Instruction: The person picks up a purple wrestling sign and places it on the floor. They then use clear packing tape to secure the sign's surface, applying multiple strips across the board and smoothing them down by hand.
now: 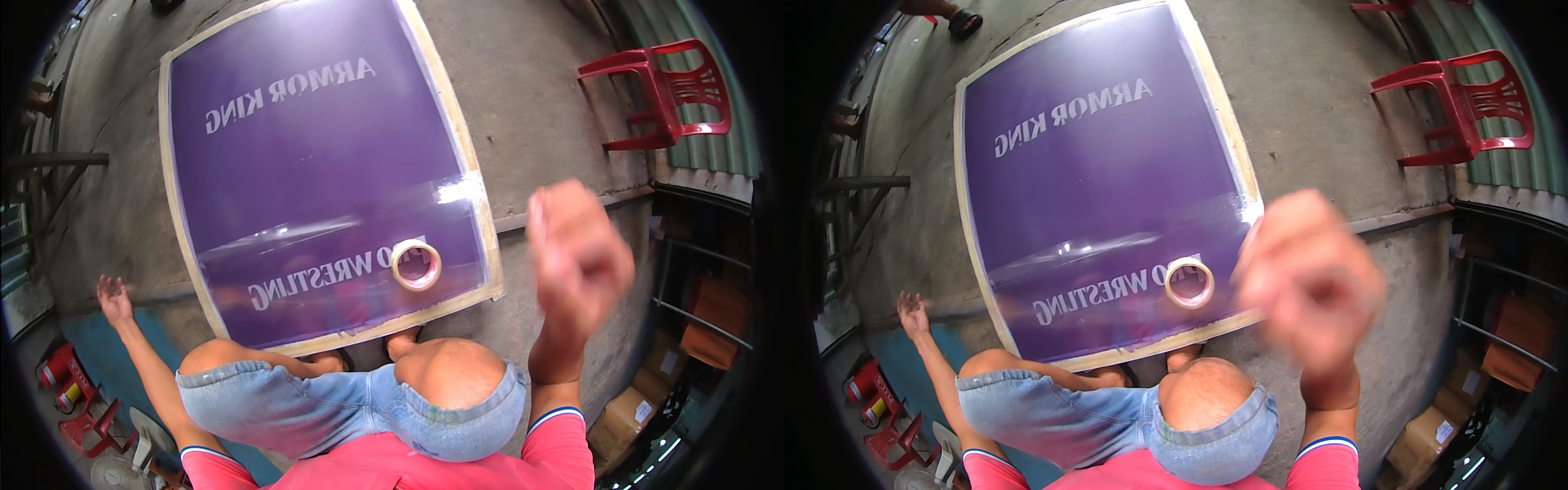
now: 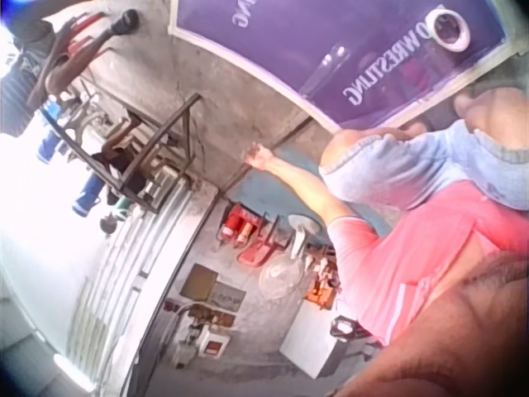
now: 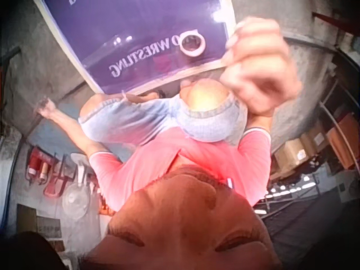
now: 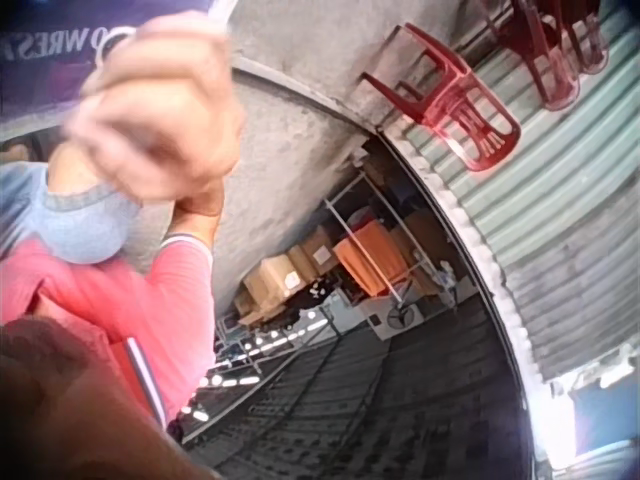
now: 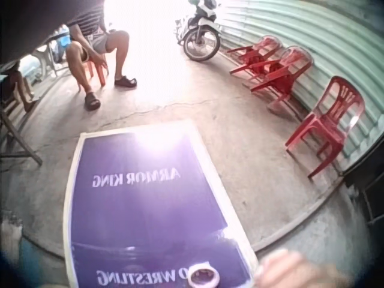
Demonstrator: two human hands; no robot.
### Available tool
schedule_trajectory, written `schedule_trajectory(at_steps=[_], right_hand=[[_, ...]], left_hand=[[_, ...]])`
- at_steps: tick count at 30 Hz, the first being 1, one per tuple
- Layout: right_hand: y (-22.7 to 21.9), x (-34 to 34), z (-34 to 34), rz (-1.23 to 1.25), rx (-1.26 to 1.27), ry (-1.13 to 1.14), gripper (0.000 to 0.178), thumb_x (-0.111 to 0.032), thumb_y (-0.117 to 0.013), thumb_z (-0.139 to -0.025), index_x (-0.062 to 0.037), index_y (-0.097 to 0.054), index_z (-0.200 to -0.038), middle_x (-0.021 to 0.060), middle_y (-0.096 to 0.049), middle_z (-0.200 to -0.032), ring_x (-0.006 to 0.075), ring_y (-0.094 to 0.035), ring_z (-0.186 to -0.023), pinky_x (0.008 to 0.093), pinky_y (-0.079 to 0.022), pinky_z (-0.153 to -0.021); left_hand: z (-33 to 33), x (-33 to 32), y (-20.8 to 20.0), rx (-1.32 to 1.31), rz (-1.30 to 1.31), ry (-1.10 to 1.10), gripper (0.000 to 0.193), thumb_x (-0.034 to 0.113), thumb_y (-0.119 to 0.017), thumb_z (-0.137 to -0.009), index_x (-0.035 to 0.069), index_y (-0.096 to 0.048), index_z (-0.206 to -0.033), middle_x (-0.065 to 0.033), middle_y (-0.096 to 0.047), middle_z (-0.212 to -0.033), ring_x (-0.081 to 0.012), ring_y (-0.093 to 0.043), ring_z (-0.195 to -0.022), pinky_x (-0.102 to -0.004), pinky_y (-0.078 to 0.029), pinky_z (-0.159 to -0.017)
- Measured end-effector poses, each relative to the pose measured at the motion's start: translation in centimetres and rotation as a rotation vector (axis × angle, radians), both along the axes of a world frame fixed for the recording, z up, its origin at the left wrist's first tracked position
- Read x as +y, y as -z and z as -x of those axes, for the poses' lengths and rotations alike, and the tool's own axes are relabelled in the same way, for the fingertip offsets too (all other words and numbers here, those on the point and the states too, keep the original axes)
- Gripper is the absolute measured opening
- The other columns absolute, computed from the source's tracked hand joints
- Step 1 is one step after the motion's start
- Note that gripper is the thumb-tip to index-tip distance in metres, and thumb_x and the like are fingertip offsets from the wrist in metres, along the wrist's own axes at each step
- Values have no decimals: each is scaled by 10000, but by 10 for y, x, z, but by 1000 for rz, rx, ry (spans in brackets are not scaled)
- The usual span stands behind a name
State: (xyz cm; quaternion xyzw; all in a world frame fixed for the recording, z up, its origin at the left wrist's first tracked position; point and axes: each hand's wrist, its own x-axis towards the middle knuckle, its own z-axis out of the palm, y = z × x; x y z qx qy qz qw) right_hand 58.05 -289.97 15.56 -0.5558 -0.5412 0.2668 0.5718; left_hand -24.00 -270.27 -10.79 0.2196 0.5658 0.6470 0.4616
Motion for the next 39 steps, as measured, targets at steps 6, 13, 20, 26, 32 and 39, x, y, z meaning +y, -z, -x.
schedule_trajectory(at_steps=[6, 13, 20, 26, 32, 39], right_hand=[[174, 11, -128, 682, 448, 352, 200, -215, -748, -890, -47, -652, -940, 65, -684, -982, 149, -649, -954, 342, -528, -847], [249, 7, -143, 766, 426, 474, 217, -169, -791, -849, -75, -597, -876, 40, -670, -848, 141, -687, -725, 258, -590, -619], [251, 14, -145, 817, 342, 467, 228, -178, -796, -842, -70, -597, -865, 36, -659, -799, 142, -685, -693, 263, -587, -611], [257, 15, -148, 840, 289, 459, 228, -207, -774, -864, -44, -618, -897, 46, -673, -809, 141, -684, -710, 262, -576, -632], [257, 16, -144, 816, 285, 451, 228, -191, -788, -848, -39, -620, -874, 60, -678, -810, 135, -665, -678, 261, -563, -633], [272, 11, -145, 799, 249, 450, 275, -244, -810, -829, -35, -642, -890, 29, -657, -797, 93, -609, -676, 225, -519, -619]], left_hand=[[-160, -15, 10, 249, 435, 465, 129, 132, -699, -923, 88, -647, -1033, -29, -664, -934, -172, -666, -919, -366, -589, -815], [-229, -38, 35, 289, 440, 312, 434, 10, -784, -811, 16, -540, -1169, -78, -665, -921, -167, -663, -798, -333, -586, -741], [-237, -49, 29, 299, 508, 241, 600, -19, -780, -803, -24, -449, -1304, -130, -680, -956, -194, -682, -806, -314, -596, -709], [-246, -41, 23, 329, 548, 238, 666, -57, -790, -761, -50, -422, -1316, -165, -668, -996, -223, -691, -828, -338, -600, -731], [-242, -38, 35, 366, 575, 228, 666, -59, -794, -755, -55, -435, -1316, -171, -658, -1027, -231, -699, -850, -321, -596, -728], [-239, -35, 38, 419, 623, 261, 754, 27, -847, -724, -36, -434, -1351, -177, -623, -1153, -260, -662, -977, -373, -550, -805]])
